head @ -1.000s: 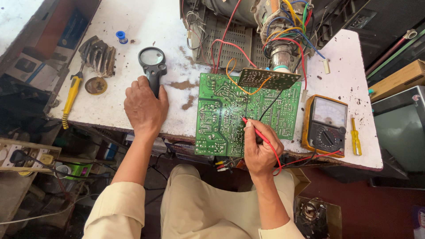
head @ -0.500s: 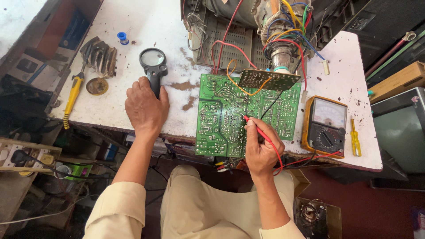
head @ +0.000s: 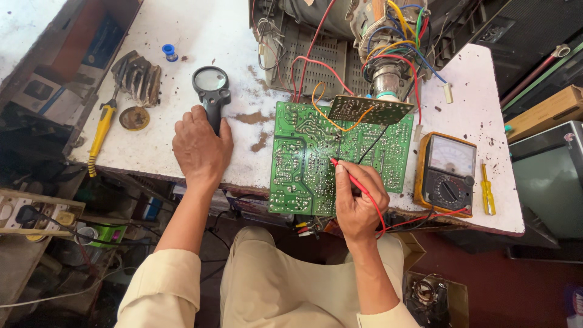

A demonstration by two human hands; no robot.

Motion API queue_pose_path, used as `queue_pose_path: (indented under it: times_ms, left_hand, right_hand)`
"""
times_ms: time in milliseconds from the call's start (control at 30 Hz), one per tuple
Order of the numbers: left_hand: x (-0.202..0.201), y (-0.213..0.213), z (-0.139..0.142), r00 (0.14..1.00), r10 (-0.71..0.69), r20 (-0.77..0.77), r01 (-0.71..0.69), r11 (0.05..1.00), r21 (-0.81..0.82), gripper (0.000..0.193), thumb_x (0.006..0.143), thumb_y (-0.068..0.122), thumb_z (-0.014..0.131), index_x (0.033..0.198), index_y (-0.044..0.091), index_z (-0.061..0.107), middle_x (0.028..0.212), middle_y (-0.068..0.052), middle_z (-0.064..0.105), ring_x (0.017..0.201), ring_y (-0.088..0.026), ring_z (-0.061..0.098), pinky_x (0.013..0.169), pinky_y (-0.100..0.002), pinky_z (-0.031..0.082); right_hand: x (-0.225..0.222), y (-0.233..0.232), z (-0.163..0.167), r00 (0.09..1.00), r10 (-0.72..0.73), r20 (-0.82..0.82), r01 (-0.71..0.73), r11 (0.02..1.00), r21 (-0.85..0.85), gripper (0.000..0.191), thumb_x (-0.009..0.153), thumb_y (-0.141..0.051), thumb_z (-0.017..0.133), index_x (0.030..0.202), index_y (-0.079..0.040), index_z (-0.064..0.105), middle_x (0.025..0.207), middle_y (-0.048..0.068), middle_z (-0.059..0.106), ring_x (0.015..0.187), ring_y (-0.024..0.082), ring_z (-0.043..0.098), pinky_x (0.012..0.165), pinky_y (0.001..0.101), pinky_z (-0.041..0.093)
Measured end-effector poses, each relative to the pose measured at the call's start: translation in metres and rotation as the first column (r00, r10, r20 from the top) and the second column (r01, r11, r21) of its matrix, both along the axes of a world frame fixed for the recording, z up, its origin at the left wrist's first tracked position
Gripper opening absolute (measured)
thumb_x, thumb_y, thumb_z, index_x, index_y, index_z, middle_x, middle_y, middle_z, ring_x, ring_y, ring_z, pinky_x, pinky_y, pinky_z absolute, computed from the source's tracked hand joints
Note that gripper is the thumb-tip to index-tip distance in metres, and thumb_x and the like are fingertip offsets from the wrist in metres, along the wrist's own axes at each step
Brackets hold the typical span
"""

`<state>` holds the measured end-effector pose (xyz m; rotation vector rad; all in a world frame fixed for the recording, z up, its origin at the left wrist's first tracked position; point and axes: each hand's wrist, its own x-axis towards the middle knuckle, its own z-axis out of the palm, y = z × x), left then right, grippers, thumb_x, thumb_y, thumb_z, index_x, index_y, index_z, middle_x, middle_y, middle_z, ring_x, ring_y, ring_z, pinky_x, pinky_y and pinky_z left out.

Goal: The person uses a multimeter to test various points on a green circuit board. They hold the red probe in the right hand and the black probe in the left, touching different solder points while observing the multimeter display.

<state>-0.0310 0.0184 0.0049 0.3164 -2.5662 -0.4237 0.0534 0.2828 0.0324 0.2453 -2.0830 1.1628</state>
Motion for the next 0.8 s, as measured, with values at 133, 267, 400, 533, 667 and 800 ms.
queue_pose_path:
  times_ms: [133,267,400,533,667,800]
  left_hand:
    - [0.0037,-0.0088,-0.0019,1.000,-0.001,0.000,0.001,1.000,-0.002,0.042,0.094,0.032,0.073,0.113,-0.003,0.061,0.099,-0.017,0.064,0.093,-0.035,0.062,0.077,-0.047,0.053]
    - [0.0015,-0.0069,-0.0032,1.000,-0.001,0.006,0.001,1.000,0.001,0.042,0.094,0.032,0.073,0.114,-0.003,0.061,0.099,-0.017,0.064,0.092,-0.035,0.062,0.076,-0.047,0.053]
    - [-0.0003,-0.0050,-0.0034,1.000,0.004,-0.005,-0.004,1.000,-0.012,0.043,0.093,0.032,0.073,0.114,-0.004,0.061,0.099,-0.017,0.064,0.092,-0.035,0.062,0.075,-0.046,0.053]
    - [-0.0023,-0.0030,-0.0034,1.000,0.004,0.006,-0.004,1.000,-0.013,0.042,0.094,0.032,0.073,0.113,-0.003,0.061,0.099,-0.017,0.064,0.092,-0.034,0.062,0.075,-0.046,0.053]
    - [0.0045,-0.0016,-0.0036,1.000,0.004,0.000,-0.004,1.000,-0.013,0.042,0.093,0.032,0.073,0.113,-0.004,0.061,0.099,-0.017,0.064,0.092,-0.035,0.063,0.075,-0.046,0.053]
    - [0.0072,-0.0043,-0.0027,1.000,0.006,0.002,-0.006,1.000,0.000,0.041,0.093,0.032,0.073,0.112,-0.003,0.061,0.099,-0.017,0.064,0.093,-0.035,0.063,0.076,-0.046,0.053]
  right_hand:
    - [0.0025,-0.0086,-0.0022,1.000,0.016,0.006,-0.016,1.000,-0.005,0.009,0.098,-0.004,0.073,0.106,0.001,0.075,0.096,0.011,0.073,0.082,0.018,0.070,0.074,0.0287,0.055]
    - [0.0001,-0.0064,-0.0020,1.000,0.024,-0.018,-0.023,1.000,0.011,0.010,0.098,-0.004,0.074,0.107,0.000,0.075,0.097,0.011,0.073,0.084,0.018,0.070,0.075,0.0295,0.055]
    - [-0.0007,-0.0044,-0.0035,1.000,0.014,-0.011,-0.014,1.000,0.020,0.011,0.097,-0.005,0.075,0.107,-0.001,0.076,0.095,0.010,0.072,0.082,0.019,0.068,0.073,0.0297,0.054]
    - [-0.0018,-0.0026,-0.0045,1.000,0.010,0.001,-0.010,1.000,0.018,0.013,0.097,-0.007,0.077,0.109,-0.002,0.076,0.094,0.008,0.070,0.080,0.017,0.066,0.071,0.0295,0.052]
    - [0.0041,-0.0012,-0.0051,1.000,0.014,0.018,-0.015,1.000,0.021,0.016,0.097,-0.008,0.077,0.112,-0.004,0.077,0.094,0.006,0.067,0.077,0.015,0.061,0.067,0.0281,0.049]
    - [0.0041,-0.0052,-0.0059,0.999,0.015,0.045,-0.016,1.000,0.005,0.017,0.097,-0.010,0.078,0.113,-0.005,0.078,0.092,0.005,0.064,0.073,0.012,0.058,0.064,0.0266,0.047]
